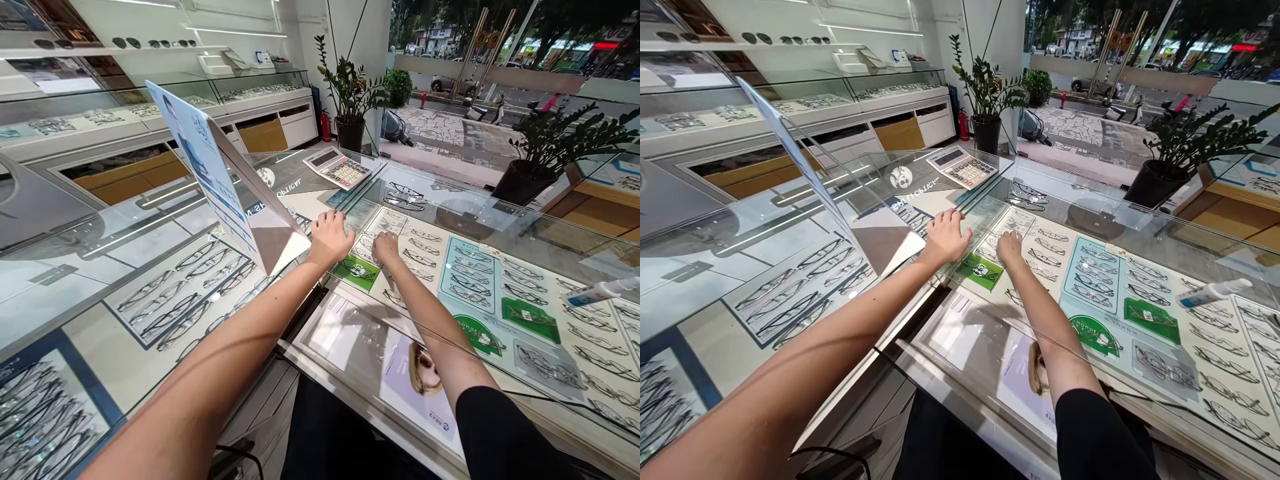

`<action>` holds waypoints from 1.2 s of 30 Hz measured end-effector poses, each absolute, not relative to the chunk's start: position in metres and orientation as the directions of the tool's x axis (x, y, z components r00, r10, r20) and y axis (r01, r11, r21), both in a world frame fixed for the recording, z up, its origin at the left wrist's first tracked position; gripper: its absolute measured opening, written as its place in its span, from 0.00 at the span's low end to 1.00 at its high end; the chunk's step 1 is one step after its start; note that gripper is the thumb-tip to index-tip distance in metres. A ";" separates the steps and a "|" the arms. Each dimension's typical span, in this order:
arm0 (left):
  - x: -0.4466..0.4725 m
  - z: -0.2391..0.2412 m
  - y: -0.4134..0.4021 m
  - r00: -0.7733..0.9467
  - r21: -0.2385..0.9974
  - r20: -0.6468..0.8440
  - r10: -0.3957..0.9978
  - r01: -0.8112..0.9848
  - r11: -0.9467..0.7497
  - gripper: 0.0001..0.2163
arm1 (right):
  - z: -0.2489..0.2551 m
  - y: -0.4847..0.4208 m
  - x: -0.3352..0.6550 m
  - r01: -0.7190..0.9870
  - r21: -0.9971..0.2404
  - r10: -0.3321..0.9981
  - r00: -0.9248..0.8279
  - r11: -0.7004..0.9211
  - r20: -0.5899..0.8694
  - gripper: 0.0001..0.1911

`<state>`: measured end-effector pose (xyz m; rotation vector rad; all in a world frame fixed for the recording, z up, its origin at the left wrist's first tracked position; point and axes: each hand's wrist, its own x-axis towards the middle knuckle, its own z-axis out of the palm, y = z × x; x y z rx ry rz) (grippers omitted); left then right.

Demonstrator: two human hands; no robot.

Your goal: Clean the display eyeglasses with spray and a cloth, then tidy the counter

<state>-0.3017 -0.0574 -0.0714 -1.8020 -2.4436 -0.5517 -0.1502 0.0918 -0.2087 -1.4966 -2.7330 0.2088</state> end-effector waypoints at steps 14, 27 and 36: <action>-0.302 -0.073 -0.056 -0.321 0.246 0.247 0.914 0.933 0.262 0.21 | -0.195 0.079 -0.159 0.837 -0.103 0.839 -0.543 0.538 -0.031 0.16; -0.302 -0.078 -0.053 -0.312 0.240 0.286 0.906 0.939 0.247 0.23 | -0.128 -0.086 -0.120 0.714 -0.164 0.675 -0.699 0.681 -0.237 0.18; -0.300 -0.072 -0.055 -0.305 0.253 0.258 0.917 0.937 0.240 0.23 | -0.018 -0.163 -0.057 0.509 -0.298 0.436 -0.855 0.808 -0.280 0.17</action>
